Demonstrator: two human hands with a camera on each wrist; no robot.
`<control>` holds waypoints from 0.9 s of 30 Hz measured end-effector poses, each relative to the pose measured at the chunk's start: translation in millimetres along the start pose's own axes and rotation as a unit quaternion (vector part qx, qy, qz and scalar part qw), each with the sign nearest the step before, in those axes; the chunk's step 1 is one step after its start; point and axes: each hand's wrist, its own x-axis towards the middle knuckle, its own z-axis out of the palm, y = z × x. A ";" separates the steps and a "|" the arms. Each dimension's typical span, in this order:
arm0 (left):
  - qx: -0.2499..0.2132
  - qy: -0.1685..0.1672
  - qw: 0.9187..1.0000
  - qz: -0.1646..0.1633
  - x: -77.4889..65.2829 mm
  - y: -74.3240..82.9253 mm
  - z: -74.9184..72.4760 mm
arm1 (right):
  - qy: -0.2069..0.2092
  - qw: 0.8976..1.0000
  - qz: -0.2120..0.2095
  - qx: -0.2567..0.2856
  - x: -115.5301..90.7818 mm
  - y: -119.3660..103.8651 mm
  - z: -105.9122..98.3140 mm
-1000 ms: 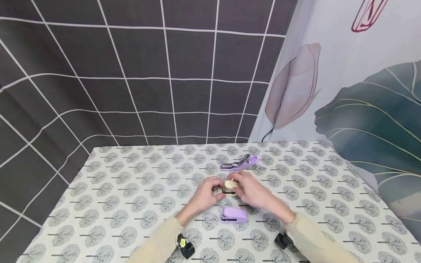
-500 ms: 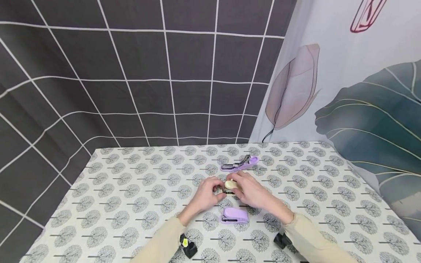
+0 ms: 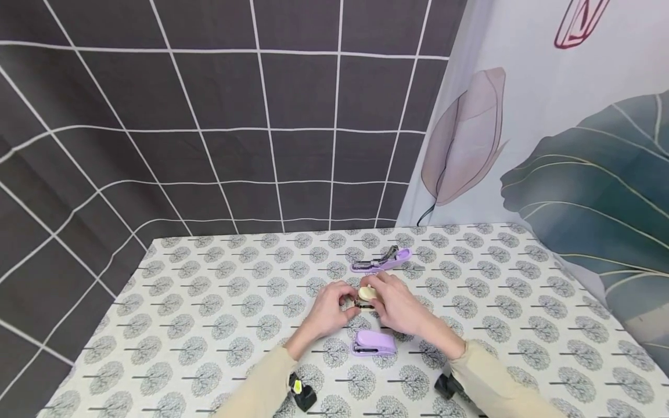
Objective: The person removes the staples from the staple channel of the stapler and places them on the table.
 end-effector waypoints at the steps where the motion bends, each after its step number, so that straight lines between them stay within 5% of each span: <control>1: -0.001 0.000 1.000 0.000 0.2 0.2 0.7 | 0.002 1.000 0.000 -0.002 -0.5 0.3 0.1; 27: -0.013 -0.010 0.999 -0.028 -1.1 1.2 -0.1 | 0.057 0.987 -0.013 0.147 -20.3 22.9 -6.7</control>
